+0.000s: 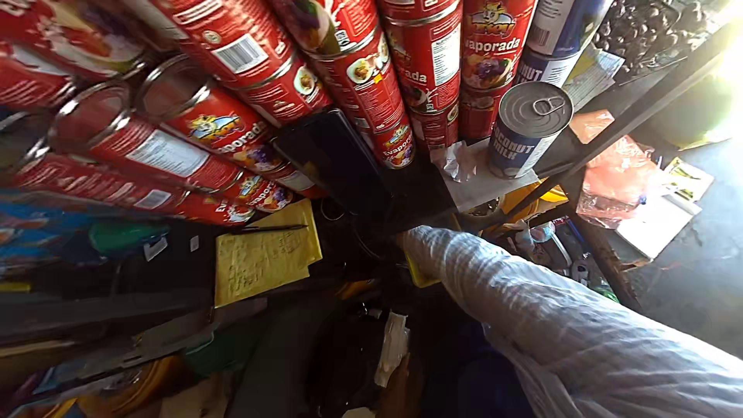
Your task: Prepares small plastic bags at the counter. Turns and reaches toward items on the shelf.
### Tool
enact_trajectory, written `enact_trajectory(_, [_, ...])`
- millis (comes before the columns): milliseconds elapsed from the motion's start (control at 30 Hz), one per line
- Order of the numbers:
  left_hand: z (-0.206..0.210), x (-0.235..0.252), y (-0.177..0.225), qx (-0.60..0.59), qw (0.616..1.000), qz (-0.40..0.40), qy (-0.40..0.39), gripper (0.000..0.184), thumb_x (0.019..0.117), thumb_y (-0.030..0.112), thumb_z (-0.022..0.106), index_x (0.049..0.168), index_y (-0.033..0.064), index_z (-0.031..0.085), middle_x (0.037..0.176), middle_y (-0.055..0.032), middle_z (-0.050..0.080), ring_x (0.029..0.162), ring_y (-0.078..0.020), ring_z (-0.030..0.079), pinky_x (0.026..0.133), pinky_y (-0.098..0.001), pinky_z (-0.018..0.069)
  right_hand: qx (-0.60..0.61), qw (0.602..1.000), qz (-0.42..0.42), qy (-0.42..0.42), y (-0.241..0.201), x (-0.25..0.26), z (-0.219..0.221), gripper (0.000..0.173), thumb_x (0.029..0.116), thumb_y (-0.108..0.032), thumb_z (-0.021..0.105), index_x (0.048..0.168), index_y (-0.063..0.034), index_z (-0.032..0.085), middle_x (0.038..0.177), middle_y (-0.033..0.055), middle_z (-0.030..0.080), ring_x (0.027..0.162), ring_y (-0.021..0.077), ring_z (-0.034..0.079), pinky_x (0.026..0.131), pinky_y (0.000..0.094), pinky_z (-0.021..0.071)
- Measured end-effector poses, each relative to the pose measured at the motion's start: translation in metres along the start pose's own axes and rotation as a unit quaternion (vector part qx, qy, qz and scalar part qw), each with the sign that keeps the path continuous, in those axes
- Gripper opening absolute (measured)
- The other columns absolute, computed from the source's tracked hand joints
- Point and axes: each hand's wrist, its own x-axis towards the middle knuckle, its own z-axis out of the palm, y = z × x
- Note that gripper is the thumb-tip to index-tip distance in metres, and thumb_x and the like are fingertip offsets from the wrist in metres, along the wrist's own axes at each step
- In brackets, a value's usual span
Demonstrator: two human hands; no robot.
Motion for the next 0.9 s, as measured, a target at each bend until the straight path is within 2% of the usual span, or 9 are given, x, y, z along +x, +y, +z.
enact_trajectory(67, [-0.002,-0.001,0.003,-0.026,1.000,-0.013,-0.004,0.056,0.1054,0.015,0.054,0.152,-0.0101,0.037,0.144,-0.0363,0.049,0.131,-0.0480,0.054,0.113,-0.0541,0.0413,0.089,0.992,-0.013,0.086,0.028,0.001,0.001,0.041,0.1076,-0.016,0.049,0.138,0.0114,0.055,0.143,0.0302,0.055,0.139,0.0392,0.050,0.118,0.0485,0.0351])
enact_trajectory(133, [0.001,-0.004,-0.005,-0.039,0.999,-0.005,0.016,0.055,0.1055,0.017,0.054,0.151,-0.0111,0.038,0.143,-0.0358,0.052,0.131,-0.0477,0.055,0.114,-0.0544,0.0405,0.189,0.970,0.096,0.116,0.046,-0.009,-0.015,0.042,0.1062,-0.013,0.054,0.139,0.0125,0.052,0.146,0.0290,0.053,0.140,0.0354,0.048,0.118,0.0442,0.0343])
enact_trajectory(167, [0.004,-0.004,-0.013,-0.036,0.999,0.007,0.032,0.056,0.1051,0.019,0.055,0.150,-0.0116,0.040,0.140,-0.0353,0.055,0.128,-0.0476,0.057,0.112,-0.0555,0.0419,0.227,0.945,0.139,0.189,0.071,-0.006,-0.018,0.042,0.1019,-0.010,0.060,0.136,0.0130,0.055,0.141,0.0289,0.056,0.136,0.0346,0.052,0.116,0.0440,0.0377])
enact_trajectory(200, [0.006,-0.003,-0.019,-0.031,0.999,0.009,0.038,0.057,0.1053,0.021,0.055,0.150,-0.0112,0.040,0.138,-0.0348,0.056,0.126,-0.0473,0.059,0.111,-0.0562,0.0431,0.234,0.922,0.152,0.269,0.106,-0.002,-0.021,0.043,0.0973,-0.009,0.066,0.133,0.0133,0.056,0.135,0.0295,0.059,0.130,0.0350,0.055,0.112,0.0453,0.0417])
enact_trajectory(267, [0.006,-0.001,-0.024,-0.023,0.999,-0.002,0.038,0.059,0.1054,0.024,0.055,0.151,-0.0094,0.039,0.139,-0.0333,0.056,0.125,-0.0457,0.060,0.110,-0.0551,0.0442,0.143,0.913,0.170,0.341,0.182,-0.002,-0.040,0.046,0.0948,-0.014,0.069,0.131,0.0127,0.058,0.132,0.0322,0.060,0.129,0.0406,0.057,0.111,0.0510,0.0438])
enact_trajectory(367, [0.001,0.003,-0.016,-0.001,0.999,-0.031,0.010,0.057,0.1060,0.023,0.054,0.152,-0.0081,0.038,0.140,-0.0323,0.056,0.127,-0.0446,0.059,0.111,-0.0537,0.0432,-0.010,0.950,0.196,0.243,0.263,-0.006,-0.072,0.051,0.0985,-0.024,0.065,0.136,0.0089,0.057,0.139,0.0318,0.057,0.136,0.0454,0.050,0.115,0.0587,0.0368])
enact_trajectory(500, [0.003,0.007,-0.010,0.012,1.000,0.001,0.023,0.057,0.1052,0.022,0.055,0.150,-0.0088,0.041,0.137,-0.0322,0.058,0.127,-0.0444,0.059,0.111,-0.0545,0.0429,-0.085,0.967,0.214,0.105,0.273,0.010,-0.081,0.055,0.1018,-0.035,0.060,0.142,0.0015,0.056,0.147,0.0272,0.053,0.140,0.0445,0.046,0.115,0.0626,0.0333])
enact_trajectory(667, [0.001,0.010,-0.005,0.020,0.999,0.004,0.027,0.057,0.1052,0.022,0.056,0.151,-0.0081,0.041,0.136,-0.0325,0.058,0.125,-0.0445,0.059,0.110,-0.0541,0.0433,-0.014,0.946,0.267,0.183,0.258,0.015,-0.073,0.055,0.0996,-0.035,0.064,0.140,0.0017,0.057,0.141,0.0257,0.058,0.136,0.0414,0.051,0.113,0.0579,0.0395])
enact_trajectory(900, [-0.001,0.014,0.006,0.040,0.999,-0.012,0.011,0.058,0.1058,0.026,0.055,0.153,-0.0046,0.040,0.143,-0.0311,0.054,0.134,-0.0451,0.053,0.114,-0.0560,0.0390,-0.059,0.960,0.226,0.152,0.267,0.025,-0.076,0.059,0.0992,-0.044,0.062,0.140,-0.0025,0.058,0.142,0.0234,0.058,0.136,0.0409,0.052,0.111,0.0616,0.0401])
